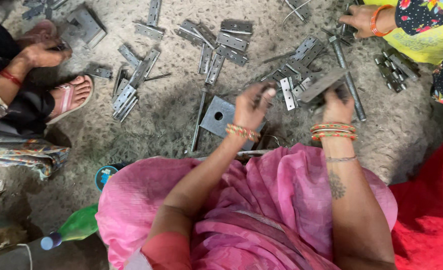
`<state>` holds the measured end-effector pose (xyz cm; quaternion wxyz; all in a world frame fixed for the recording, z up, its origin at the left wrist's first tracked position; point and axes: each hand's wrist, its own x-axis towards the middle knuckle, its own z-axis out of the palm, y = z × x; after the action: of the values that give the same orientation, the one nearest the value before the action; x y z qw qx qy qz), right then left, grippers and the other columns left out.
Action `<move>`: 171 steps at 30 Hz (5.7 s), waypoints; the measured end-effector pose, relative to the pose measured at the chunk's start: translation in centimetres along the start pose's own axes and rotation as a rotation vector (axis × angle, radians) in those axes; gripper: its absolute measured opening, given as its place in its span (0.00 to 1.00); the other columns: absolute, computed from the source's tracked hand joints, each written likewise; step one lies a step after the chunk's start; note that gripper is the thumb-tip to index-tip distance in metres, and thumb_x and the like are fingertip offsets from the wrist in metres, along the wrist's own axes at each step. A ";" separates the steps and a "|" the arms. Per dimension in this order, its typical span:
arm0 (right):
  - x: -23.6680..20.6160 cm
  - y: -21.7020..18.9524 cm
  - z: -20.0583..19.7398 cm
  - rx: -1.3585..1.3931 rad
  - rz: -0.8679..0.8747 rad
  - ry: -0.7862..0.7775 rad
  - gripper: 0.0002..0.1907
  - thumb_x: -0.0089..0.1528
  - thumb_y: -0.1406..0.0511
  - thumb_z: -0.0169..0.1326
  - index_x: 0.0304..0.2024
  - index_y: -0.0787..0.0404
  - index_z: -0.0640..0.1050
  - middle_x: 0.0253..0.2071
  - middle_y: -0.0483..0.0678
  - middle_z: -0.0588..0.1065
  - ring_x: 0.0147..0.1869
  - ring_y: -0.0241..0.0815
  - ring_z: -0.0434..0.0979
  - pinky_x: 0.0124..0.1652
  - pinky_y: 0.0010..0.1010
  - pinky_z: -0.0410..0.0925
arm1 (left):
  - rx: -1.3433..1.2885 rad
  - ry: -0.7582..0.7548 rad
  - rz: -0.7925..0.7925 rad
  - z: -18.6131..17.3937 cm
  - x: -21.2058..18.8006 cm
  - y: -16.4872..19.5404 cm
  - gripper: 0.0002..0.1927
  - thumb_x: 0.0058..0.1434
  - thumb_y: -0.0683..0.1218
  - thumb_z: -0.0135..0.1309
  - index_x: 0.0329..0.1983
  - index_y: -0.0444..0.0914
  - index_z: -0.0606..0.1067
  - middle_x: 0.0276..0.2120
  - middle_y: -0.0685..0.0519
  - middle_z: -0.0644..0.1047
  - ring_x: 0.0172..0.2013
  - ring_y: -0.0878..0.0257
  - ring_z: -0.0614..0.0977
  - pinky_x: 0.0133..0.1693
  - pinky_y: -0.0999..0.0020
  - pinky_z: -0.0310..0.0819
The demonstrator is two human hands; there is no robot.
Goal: The person sits on the floor and assembles small metal brackets by inserting pins and tapping them with a metal rod. They repeatedly pick parts from the floor, align them on a metal block, and place finished assemblies into a nearby bucket.
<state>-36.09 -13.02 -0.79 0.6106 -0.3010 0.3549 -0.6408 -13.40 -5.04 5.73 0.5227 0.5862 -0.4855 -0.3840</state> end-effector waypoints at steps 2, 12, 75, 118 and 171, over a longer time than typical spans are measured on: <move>0.6 -1.5 -1.2 0.101 -0.040 0.036 0.11 0.69 0.74 0.54 0.55 0.70 0.77 0.49 0.53 0.80 0.52 0.47 0.83 0.55 0.39 0.77 | 0.227 0.065 -0.012 -0.7 3.4 -1.9 0.14 0.63 0.44 0.61 0.52 0.41 0.80 0.42 0.47 0.84 0.40 0.55 0.88 0.42 0.63 0.81; -0.1 -3.6 -1.3 0.086 -0.083 0.122 0.13 0.68 0.76 0.52 0.55 0.69 0.78 0.47 0.51 0.80 0.49 0.44 0.81 0.51 0.38 0.75 | 1.023 -0.069 0.224 2.3 13.9 -5.8 0.11 0.60 0.37 0.51 0.43 0.41 0.79 0.47 0.47 0.80 0.47 0.48 0.83 0.49 0.56 0.80; -8.0 -3.2 3.3 0.166 0.344 0.021 0.04 0.64 0.69 0.56 0.36 0.65 0.79 0.33 0.52 0.80 0.32 0.45 0.80 0.32 0.32 0.72 | -0.209 0.167 -0.233 -13.1 -8.8 -6.5 0.08 0.61 0.34 0.59 0.43 0.34 0.81 0.32 0.52 0.83 0.30 0.67 0.83 0.31 0.70 0.80; -8.5 0.3 2.9 -0.082 0.293 -0.043 0.12 0.59 0.74 0.59 0.46 0.71 0.79 0.41 0.54 0.81 0.41 0.49 0.84 0.43 0.43 0.80 | -0.174 -0.321 -0.200 -2.7 -14.0 -4.6 0.11 0.67 0.37 0.54 0.50 0.35 0.81 0.28 0.55 0.81 0.25 0.70 0.79 0.28 0.70 0.78; -9.5 1.5 3.8 -0.272 0.201 -0.123 0.16 0.57 0.80 0.55 0.47 0.66 0.79 0.41 0.49 0.80 0.41 0.42 0.82 0.42 0.35 0.78 | 0.333 -0.067 -0.076 -4.9 -11.7 -4.2 0.12 0.53 0.44 0.65 0.42 0.45 0.83 0.35 0.47 0.83 0.36 0.51 0.86 0.40 0.60 0.80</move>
<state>-31.41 -3.87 0.64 0.6456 -0.3825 0.4286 -0.5032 -10.77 7.45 1.65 0.3869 0.6694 -0.5371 -0.3372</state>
